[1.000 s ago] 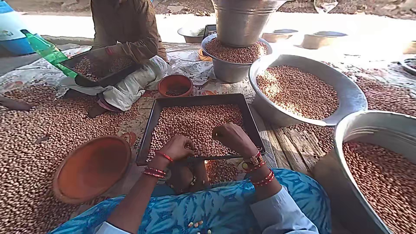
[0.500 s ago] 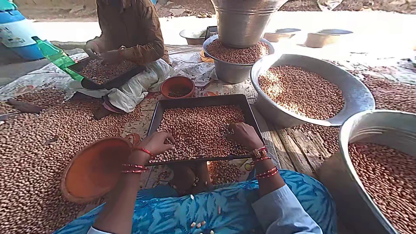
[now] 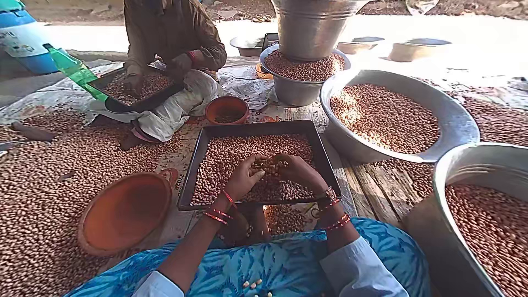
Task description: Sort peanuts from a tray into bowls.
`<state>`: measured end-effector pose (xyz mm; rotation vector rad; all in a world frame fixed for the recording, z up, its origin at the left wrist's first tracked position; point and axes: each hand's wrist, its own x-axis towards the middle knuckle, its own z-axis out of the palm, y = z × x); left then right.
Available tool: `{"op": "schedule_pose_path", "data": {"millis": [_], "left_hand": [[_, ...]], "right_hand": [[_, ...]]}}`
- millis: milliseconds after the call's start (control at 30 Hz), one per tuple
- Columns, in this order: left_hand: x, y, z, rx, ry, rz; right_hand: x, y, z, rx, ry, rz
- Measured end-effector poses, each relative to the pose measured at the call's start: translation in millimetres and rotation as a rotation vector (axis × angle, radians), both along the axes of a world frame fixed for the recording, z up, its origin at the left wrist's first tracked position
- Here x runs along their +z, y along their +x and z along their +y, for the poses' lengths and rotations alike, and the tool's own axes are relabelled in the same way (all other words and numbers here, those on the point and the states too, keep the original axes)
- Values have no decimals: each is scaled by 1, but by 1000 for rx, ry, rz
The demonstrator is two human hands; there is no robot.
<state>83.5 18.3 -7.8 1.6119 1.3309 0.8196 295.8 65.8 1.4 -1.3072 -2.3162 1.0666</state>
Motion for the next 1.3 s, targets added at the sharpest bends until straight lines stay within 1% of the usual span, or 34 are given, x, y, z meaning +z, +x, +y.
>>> {"op": "schedule_pose_path", "data": {"millis": [67,100,167,233,300,367,433,500,567,600,700,733,767,800,833,867,900,933,1000,1100,1167,1200,1233,1300], "left_hand": [[5,-19,7,163,104,318],[7,-27,9,218,118,472],[8,-38,12,260,86,660],[5,-39,13,246,57,744],[0,-33,13,208,33,812],[-3,-28,14,161,-1,860],[-2,-27,15,127,-43,865],[-1,-31,16,128,-79,802],[-1,-42,16,162,-82,624],[-2,-49,16,188,-81,472],[-2,-66,15,292,-122,-224],[1,-71,15,344,-119,-348],[2,-77,17,390,-93,-365],[4,-82,19,426,-49,-266],[5,-88,22,457,-5,-70],[7,-92,24,473,23,170],[10,-93,24,465,29,376],[12,-91,24,448,18,519],[10,-86,26,391,-27,699],[-3,-83,33,310,-103,829],[-5,-80,34,297,-135,852],[-6,-80,34,301,-140,854],[-5,-81,35,306,-145,854],[-4,-82,36,316,-157,843]], "right_hand": [[8,10,1,-48,79,125],[13,14,0,-88,120,156],[22,21,-2,-178,202,181],[25,25,-4,-266,255,183],[25,24,-6,-315,271,133],[23,20,-6,-299,260,56],[18,13,-6,-254,236,-20],[15,2,-6,-215,189,-116],[10,-8,-8,-196,193,-186],[7,-12,-9,-195,213,-208],[-5,-24,-10,-195,295,-250],[-7,-27,-10,-188,297,-270],[-8,-30,-10,-180,288,-295],[-8,-32,-11,-172,285,-319],[-8,-34,-12,-167,287,-339],[-8,-36,-13,-166,294,-358],[-9,-37,-13,-167,293,-380],[-8,-38,-13,-168,286,-398],[-7,-38,-13,-171,266,-424],[-5,-38,-12,-183,216,-465],[-3,-33,-13,-170,198,-430],[1,-29,-14,-125,176,-378],[5,-24,-16,-37,149,-278],[13,-13,-19,259,71,53]]}}
